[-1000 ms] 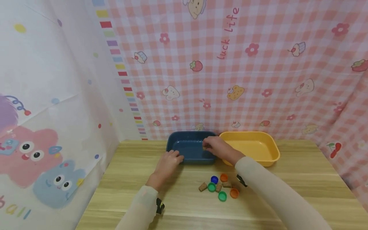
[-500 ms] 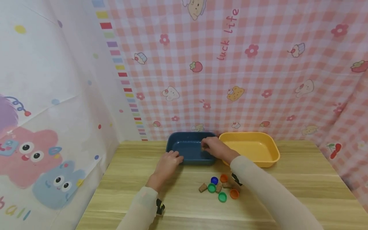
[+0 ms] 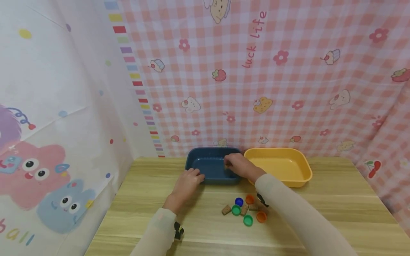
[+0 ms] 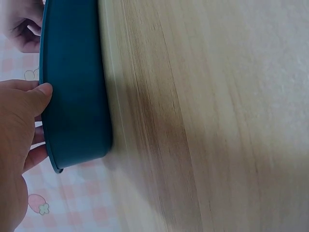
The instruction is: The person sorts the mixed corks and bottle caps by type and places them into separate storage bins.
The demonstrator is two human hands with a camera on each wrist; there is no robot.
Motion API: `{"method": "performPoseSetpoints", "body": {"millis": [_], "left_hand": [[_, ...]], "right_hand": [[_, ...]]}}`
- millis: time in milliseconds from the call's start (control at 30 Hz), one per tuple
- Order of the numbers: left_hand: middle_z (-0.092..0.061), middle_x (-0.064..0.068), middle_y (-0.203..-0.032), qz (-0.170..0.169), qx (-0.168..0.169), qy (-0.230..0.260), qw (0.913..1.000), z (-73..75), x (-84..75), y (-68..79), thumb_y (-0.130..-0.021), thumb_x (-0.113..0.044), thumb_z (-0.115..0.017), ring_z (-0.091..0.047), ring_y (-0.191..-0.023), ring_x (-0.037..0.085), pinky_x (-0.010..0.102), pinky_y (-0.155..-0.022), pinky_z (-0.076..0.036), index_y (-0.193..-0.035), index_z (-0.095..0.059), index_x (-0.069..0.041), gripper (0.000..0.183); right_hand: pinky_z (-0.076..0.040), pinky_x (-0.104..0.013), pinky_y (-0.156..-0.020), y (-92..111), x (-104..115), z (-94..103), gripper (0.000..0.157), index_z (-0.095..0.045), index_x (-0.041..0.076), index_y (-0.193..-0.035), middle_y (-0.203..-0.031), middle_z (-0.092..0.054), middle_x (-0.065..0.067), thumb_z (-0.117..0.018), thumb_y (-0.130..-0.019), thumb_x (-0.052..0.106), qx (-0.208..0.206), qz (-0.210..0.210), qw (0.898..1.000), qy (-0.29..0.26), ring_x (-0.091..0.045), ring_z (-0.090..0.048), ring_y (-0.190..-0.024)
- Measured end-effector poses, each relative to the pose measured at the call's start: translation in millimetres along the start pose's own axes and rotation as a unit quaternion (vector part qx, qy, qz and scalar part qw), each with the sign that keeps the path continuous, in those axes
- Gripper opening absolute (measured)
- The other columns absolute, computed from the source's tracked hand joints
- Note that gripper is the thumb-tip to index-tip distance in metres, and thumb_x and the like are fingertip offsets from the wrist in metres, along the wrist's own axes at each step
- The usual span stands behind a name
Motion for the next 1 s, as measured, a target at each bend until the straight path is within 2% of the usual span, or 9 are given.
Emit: {"method": "performPoseSetpoints", "body": {"millis": [300,467,600,800,1000], "left_hand": [[-0.064,0.001,-0.083,-0.001,-0.002,0.001,1.0000,-0.8,-0.2,0.3,-0.090,-0.005,-0.075,-0.057,-0.072,0.019,0.031,-0.060,-0.046,-0.092,-0.079,-0.016,0.012],[-0.063,0.001,-0.081,-0.004,-0.010,0.002,0.9999,-0.5,-0.1,-0.3,-0.090,-0.004,-0.074,-0.057,-0.071,0.020,0.031,-0.058,-0.043,-0.090,-0.078,-0.016,0.013],[-0.063,0.002,-0.081,-0.004,-0.011,0.004,0.9999,-0.4,0.1,0.1,-0.090,-0.004,-0.073,-0.057,-0.071,0.020,0.031,-0.058,-0.044,-0.090,-0.078,-0.016,0.013],[-0.063,0.001,-0.082,0.001,-0.002,0.008,1.0000,-0.5,1.0,0.6,-0.091,-0.004,-0.072,-0.057,-0.072,0.020,0.031,-0.059,-0.044,-0.091,-0.078,-0.016,0.013],[-0.063,0.000,-0.081,-0.001,-0.009,0.002,1.0000,-1.7,2.0,1.0,-0.090,-0.005,-0.073,-0.056,-0.072,0.020,0.031,-0.058,-0.043,-0.089,-0.078,-0.017,0.013]], "right_hand": [[-0.058,-0.039,-0.088,-2,1,-1.6,0.010,-0.071,0.007,-0.103,-0.100,-0.071,-0.006,-0.074,-0.094,0.003,0.001,-0.012,1.000,-0.004,-0.022,-0.066,-0.093],[-0.057,-0.041,-0.094,-2,0,-2.8,0.015,-0.070,0.006,-0.108,-0.107,-0.072,-0.010,-0.073,-0.094,0.003,0.013,-0.028,0.999,-0.008,-0.025,-0.066,-0.100],[-0.056,-0.042,-0.095,0,1,-5.0,0.018,-0.070,0.006,-0.111,-0.112,-0.072,-0.012,-0.073,-0.094,0.002,0.024,-0.023,0.999,-0.009,-0.026,-0.067,-0.105],[-0.055,-0.043,-0.096,1,1,-1.8,0.018,-0.071,0.007,-0.110,-0.113,-0.072,-0.011,-0.073,-0.093,0.001,0.004,-0.003,1.000,-0.008,-0.028,-0.067,-0.108],[-0.055,-0.043,-0.098,6,3,8.6,0.021,-0.072,0.008,-0.116,-0.119,-0.071,-0.010,-0.072,-0.095,0.004,-0.001,-0.010,1.000,-0.024,-0.027,-0.067,-0.113]]}}
Point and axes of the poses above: each hand's wrist, its own y-axis away from the middle knuckle, its own z-axis out of the back of the hand, x = y × z, the point moved 3 cm from there along -y, towards the middle knuckle
